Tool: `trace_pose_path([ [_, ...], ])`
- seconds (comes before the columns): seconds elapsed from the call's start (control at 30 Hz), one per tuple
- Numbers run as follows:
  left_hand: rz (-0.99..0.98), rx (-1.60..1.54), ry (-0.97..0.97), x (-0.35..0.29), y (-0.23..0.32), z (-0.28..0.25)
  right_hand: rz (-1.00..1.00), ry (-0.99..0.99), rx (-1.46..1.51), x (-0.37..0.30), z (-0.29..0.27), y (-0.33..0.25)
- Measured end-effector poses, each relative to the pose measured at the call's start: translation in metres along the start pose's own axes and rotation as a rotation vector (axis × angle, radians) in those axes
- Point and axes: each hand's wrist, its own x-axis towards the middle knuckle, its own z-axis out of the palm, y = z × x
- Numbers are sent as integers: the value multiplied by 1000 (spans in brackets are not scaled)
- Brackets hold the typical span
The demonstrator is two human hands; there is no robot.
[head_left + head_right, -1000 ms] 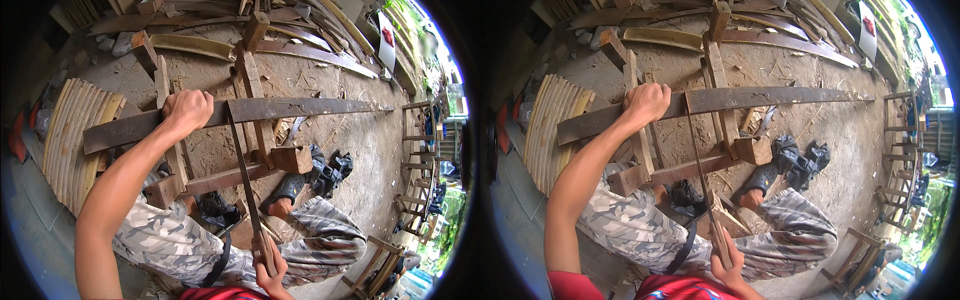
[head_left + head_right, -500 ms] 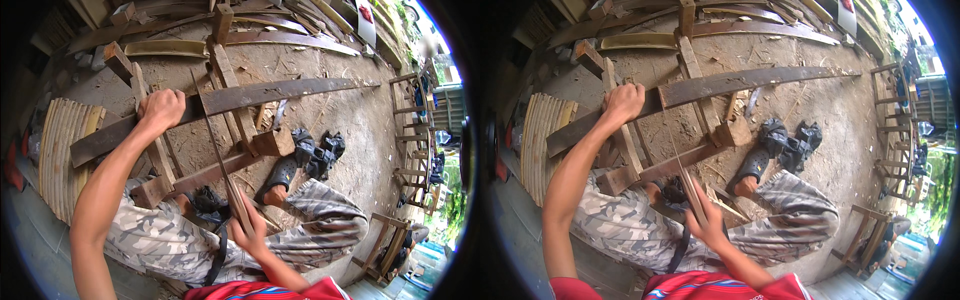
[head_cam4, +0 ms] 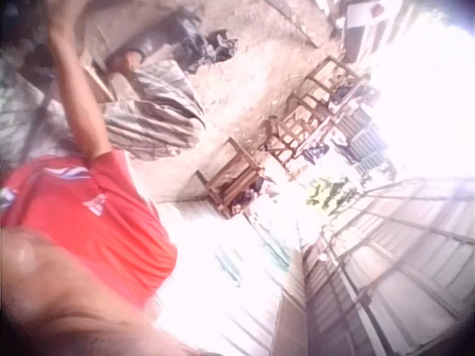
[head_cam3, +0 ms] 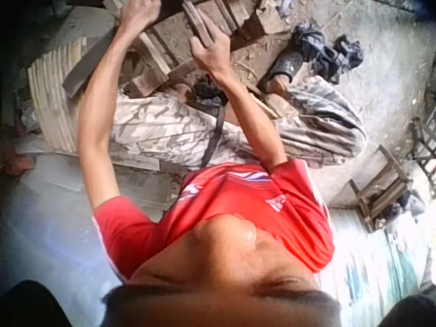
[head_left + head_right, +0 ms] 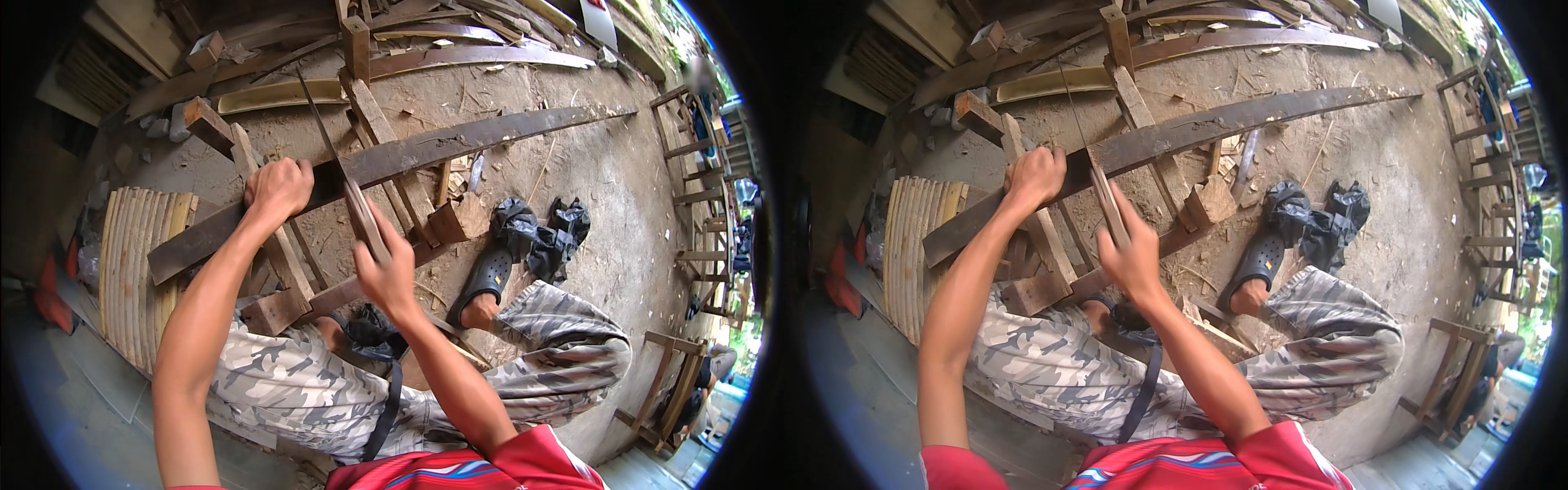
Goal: The person sits on the floor in a cluttered workshop and uses a hand saw to cut a long wooden plank resting on a frame. They repeatedly position the plank, saw through it, and adjust the pieces during the process.
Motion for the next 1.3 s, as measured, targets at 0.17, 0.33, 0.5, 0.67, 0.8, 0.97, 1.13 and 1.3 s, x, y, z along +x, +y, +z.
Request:
trace_pose_path([
  [0.17,-38,14,-113,-2,-5,-7,344,-303,-115,-155,-123,-69],
  [0.33,-12,35,-66,-5,-2,-5,202,-181,-112,-137,-100,-63],
  [0.5,0,47,2,-1,9,-6,44,23,11,34,20,-5],
  [0.67,11,38,52,6,-10,2,217,-82,53,-22,-19,-15],
  [0.8,2,35,-12,0,-7,1,362,-203,-72,-143,-112,-72],
  [0.97,-4,38,-4,-4,-11,3,391,-272,-116,-136,-123,-99],
  [1.13,21,0,9,2,3,-1,227,-171,-41,23,-5,-25],
  [1.3,-18,-50,9,-2,-6,-3,375,-199,151,12,-15,-22],
])
